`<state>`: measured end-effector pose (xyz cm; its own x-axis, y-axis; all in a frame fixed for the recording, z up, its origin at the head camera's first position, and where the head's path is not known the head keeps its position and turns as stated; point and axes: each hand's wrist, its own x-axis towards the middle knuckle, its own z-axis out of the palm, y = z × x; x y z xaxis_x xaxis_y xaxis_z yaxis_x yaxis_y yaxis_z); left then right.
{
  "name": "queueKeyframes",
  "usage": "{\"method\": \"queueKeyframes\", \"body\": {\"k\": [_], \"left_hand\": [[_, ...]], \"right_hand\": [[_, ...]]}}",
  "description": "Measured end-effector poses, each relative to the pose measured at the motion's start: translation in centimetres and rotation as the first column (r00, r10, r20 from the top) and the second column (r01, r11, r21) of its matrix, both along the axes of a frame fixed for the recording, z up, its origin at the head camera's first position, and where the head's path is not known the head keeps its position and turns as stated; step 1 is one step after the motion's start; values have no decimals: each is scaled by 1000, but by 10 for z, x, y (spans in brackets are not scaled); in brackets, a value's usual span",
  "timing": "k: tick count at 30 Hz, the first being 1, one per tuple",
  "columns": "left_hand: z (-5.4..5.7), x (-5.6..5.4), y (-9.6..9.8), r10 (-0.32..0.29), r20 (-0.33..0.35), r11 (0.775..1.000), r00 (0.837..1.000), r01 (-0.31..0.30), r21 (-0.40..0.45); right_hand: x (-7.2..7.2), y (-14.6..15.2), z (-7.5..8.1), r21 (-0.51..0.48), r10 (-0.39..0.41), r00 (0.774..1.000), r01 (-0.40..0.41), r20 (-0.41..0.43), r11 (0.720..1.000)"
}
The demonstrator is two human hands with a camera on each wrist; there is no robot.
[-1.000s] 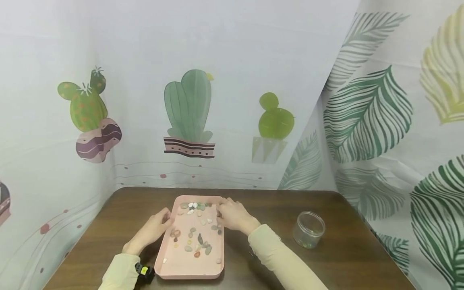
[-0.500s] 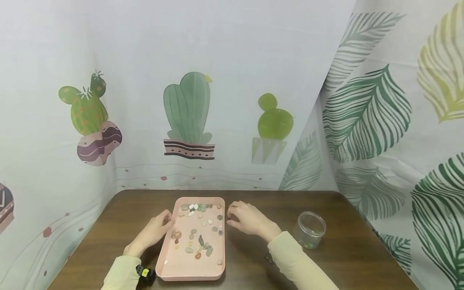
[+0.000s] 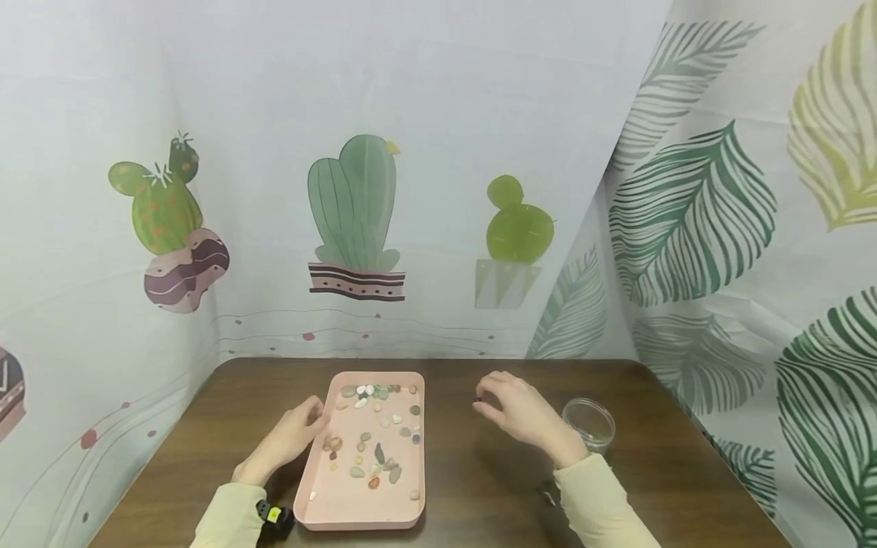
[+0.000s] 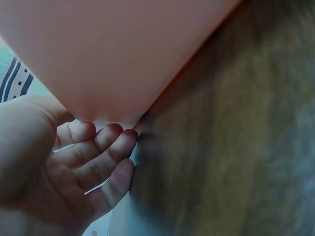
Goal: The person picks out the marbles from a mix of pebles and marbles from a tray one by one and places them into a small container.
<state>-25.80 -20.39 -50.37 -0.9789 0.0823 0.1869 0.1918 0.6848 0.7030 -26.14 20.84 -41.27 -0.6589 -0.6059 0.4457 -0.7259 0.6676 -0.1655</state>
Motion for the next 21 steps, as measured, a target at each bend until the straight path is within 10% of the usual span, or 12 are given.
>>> {"method": "queueKeyframes", "body": {"k": [21], "left_hand": [[-3,-2,-3,1,16,1000,1000,-1,-7]], "right_hand": [[11,107,-12,-158,-291,955,278,-64,947]]}}
